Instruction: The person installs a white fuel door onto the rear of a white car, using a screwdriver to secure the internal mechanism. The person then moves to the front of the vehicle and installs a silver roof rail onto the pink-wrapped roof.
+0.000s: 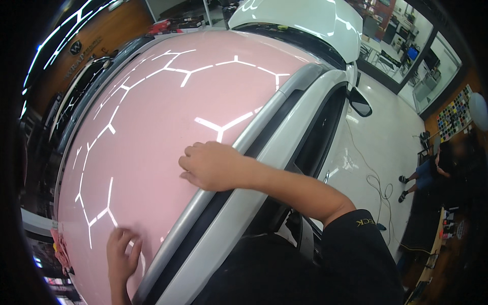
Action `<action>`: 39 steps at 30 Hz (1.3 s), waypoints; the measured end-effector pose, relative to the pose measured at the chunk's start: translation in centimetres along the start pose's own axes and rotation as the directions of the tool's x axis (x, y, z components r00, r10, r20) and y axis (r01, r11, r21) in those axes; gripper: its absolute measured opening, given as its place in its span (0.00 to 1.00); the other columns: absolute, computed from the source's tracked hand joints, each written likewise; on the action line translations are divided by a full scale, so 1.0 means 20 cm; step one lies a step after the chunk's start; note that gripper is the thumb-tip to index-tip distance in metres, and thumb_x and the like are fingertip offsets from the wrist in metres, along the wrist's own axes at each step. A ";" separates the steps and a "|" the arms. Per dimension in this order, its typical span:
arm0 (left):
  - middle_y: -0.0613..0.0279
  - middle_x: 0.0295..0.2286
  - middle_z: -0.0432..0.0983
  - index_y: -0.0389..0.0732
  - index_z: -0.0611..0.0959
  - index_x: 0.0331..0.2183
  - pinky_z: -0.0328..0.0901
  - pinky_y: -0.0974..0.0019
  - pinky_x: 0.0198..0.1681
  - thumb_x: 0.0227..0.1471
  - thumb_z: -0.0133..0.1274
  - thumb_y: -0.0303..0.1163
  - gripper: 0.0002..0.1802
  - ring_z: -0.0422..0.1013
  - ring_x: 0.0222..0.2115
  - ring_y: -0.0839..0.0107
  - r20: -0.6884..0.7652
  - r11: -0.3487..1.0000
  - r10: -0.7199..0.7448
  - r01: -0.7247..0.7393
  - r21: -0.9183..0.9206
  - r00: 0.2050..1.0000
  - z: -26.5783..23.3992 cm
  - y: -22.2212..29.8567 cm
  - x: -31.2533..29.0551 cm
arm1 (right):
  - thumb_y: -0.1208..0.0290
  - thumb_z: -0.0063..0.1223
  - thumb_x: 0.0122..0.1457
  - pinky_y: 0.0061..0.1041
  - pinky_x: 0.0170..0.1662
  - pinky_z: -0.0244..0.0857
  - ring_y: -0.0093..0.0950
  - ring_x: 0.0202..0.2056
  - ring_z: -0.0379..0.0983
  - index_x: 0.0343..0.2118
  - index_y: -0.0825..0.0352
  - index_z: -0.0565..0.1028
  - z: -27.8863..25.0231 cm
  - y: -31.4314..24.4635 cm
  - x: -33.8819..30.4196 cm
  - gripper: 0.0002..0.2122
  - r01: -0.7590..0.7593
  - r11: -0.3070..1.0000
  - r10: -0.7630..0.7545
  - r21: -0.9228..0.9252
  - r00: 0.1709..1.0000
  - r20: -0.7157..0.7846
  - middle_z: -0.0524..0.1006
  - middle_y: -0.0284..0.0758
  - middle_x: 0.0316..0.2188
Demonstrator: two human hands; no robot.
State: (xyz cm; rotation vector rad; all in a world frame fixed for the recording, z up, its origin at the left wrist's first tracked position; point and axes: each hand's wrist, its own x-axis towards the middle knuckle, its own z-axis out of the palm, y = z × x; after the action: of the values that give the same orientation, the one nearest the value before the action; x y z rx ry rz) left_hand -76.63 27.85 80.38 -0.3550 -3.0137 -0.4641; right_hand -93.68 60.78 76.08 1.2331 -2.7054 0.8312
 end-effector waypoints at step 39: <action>0.33 0.57 0.63 0.33 0.70 0.58 0.55 0.45 0.64 0.55 0.55 0.20 0.29 0.60 0.58 0.36 0.142 0.832 0.554 -0.550 -0.071 0.820 0.38 0.77 0.55 | 0.75 0.54 0.56 0.37 0.55 0.62 0.39 0.38 0.68 0.24 0.69 0.74 0.33 0.19 -0.32 0.06 0.333 0.942 -0.180 0.035 0.591 -0.786 0.71 0.37 0.26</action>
State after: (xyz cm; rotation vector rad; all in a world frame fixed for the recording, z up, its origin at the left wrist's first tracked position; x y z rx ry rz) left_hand -83.87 46.90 78.71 -1.2780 -2.8386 -0.4331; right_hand -90.95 63.81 67.05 0.9295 -1.7282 1.2234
